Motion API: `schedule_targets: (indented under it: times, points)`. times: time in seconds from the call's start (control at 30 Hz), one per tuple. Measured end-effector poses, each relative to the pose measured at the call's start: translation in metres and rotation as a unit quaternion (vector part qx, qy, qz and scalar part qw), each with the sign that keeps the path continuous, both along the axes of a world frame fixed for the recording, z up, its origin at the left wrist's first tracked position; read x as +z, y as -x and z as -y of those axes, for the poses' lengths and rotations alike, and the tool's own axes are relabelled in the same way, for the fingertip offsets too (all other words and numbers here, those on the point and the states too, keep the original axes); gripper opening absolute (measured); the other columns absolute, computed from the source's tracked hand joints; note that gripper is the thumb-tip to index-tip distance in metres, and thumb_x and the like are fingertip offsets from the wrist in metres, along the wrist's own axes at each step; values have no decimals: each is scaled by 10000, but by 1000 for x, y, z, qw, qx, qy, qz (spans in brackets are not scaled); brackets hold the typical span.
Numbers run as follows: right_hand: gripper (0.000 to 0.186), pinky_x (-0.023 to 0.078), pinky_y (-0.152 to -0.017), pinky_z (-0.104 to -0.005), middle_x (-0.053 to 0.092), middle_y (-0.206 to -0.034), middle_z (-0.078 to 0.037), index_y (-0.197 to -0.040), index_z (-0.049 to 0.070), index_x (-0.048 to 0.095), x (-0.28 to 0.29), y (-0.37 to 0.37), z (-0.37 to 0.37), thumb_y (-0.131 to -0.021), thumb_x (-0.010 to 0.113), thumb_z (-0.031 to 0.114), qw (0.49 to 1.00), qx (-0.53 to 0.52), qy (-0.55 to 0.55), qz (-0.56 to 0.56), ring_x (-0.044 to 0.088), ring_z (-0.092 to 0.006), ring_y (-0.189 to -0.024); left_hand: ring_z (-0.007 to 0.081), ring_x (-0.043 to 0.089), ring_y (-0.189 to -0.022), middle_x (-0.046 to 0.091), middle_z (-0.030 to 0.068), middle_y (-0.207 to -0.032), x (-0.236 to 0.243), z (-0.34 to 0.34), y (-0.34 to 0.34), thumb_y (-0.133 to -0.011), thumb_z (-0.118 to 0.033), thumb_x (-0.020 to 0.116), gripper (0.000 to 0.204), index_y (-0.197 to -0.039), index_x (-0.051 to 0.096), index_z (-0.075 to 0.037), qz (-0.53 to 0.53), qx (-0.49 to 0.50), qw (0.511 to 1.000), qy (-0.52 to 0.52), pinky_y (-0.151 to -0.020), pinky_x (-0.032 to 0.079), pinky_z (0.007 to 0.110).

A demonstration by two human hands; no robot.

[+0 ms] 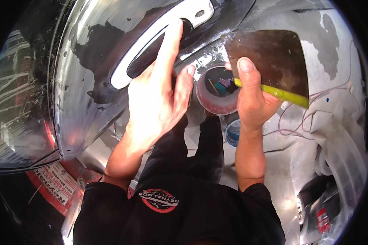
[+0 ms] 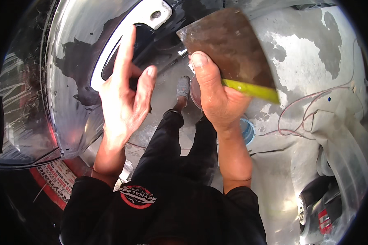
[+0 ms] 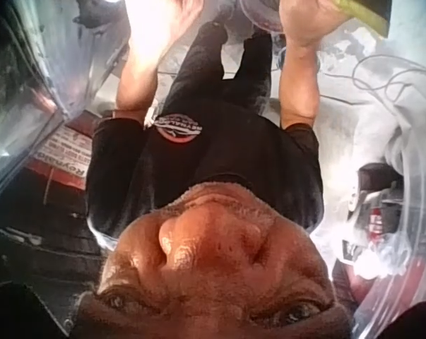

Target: Sanding and prepping the area around a car door handle using a scraper and sponge for auto body work.

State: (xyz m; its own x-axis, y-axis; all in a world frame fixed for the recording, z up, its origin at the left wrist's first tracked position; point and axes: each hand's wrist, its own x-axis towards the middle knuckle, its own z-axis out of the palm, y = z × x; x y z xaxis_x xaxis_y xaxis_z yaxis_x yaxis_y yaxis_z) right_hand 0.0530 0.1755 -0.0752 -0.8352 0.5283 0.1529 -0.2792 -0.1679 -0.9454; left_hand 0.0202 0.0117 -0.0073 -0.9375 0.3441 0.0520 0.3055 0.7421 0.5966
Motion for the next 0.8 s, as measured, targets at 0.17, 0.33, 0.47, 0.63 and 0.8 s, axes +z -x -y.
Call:
schedule_targets:
  times: [0.17, 0.33, 0.47, 0.63, 0.8]
  points:
    - [64, 521, -606, -233, 734, -862, -62, -977, -27, 720, 16, 11, 31, -940, 668, -30, 989, -12, 144, 8, 678, -112, -725, 240, 683, -682, 733, 118, -896, -10, 4, -8, -912, -30, 696, 507, -1412, 618, -58, -78, -32, 996, -19, -647, 571, 334]
    - [63, 527, -632, -239, 726, -853, -48, -969, -32, 708, 24, 22, 55, -938, 657, -49, 979, -50, 199, 2, 673, -105, -718, 207, 656, -666, 729, 81, -872, -9, 2, 5, -920, -2, 677, 461, -1377, 651, -62, -102, -38, 992, -59, -637, 562, 316]
    - [63, 533, -670, -250, 727, -865, -41, -982, -41, 704, 20, 28, 62, -929, 669, -49, 980, -78, 184, -4, 671, -104, -741, 193, 631, -660, 718, 65, -846, -12, 7, 14, -921, 18, 660, 474, -1386, 650, -77, -108, -58, 990, -73, -629, 555, 312]
    - [66, 532, -687, -257, 728, -895, -39, -982, -35, 702, 18, 27, 64, -917, 692, -30, 982, -101, 155, 27, 668, -104, -764, 180, 665, -727, 736, 100, -906, -6, 11, 15, -944, 24, 640, 427, -1365, 661, -48, -58, -56, 994, -77, -698, 552, 295]
    - [227, 592, -808, -327, 709, -1067, -113, -1146, -44, 650, 20, 23, 65, -920, 632, -38, 980, -65, 178, 62, 699, -193, -927, 165, 709, -813, 755, 138, -997, -6, 13, 17, -965, 43, 624, 372, -1330, 678, -4, -20, -59, 995, -83, -792, 551, 271]
